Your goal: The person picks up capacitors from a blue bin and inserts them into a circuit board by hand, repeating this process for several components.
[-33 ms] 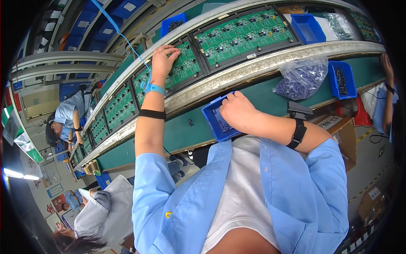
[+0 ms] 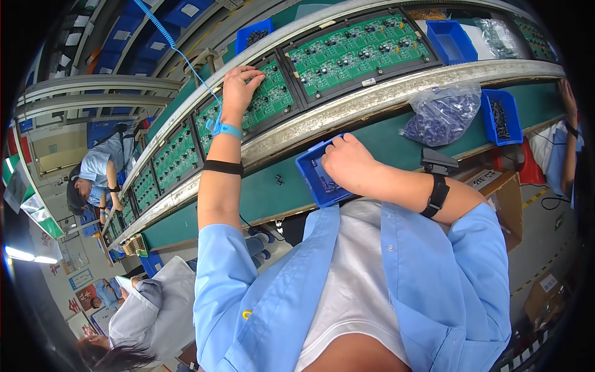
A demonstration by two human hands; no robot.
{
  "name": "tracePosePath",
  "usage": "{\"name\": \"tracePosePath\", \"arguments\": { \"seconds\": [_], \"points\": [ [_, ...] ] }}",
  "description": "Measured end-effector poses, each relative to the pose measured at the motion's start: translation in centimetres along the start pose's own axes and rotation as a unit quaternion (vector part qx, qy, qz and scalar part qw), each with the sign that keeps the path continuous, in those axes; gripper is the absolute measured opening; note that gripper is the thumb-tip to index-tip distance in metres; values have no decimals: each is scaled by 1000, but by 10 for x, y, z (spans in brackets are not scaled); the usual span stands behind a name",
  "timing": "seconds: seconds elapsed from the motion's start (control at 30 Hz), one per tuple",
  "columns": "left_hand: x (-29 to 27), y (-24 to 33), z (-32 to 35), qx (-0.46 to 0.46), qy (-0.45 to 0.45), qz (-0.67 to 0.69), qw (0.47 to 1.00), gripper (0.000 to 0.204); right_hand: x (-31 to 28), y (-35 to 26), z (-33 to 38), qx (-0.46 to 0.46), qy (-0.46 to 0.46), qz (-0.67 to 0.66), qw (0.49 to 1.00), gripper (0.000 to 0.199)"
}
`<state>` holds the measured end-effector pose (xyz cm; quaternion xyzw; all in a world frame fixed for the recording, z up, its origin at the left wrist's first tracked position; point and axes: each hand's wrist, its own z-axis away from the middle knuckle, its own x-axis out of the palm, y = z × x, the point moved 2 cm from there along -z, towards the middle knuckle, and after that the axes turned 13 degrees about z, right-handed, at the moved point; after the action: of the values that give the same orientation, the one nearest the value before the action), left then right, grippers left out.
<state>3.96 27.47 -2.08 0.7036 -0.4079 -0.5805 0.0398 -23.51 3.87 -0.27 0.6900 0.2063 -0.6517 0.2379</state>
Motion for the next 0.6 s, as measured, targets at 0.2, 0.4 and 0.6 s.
{"name": "tracePosePath", "arguments": {
  "seconds": [0.2,0.4,0.6],
  "points": [
    [-1,1,-4,49,15,-10,999,19,3,0,-11,-14,-12,-20,1000,12],
    [10,35,18,81,4,-127,989,15,-6,0,0,5,38,-136,990,17],
    [11,60,40,16,160,65,985,31,-7,59,-41,-12,59,-283,957,18]
  ]
}}
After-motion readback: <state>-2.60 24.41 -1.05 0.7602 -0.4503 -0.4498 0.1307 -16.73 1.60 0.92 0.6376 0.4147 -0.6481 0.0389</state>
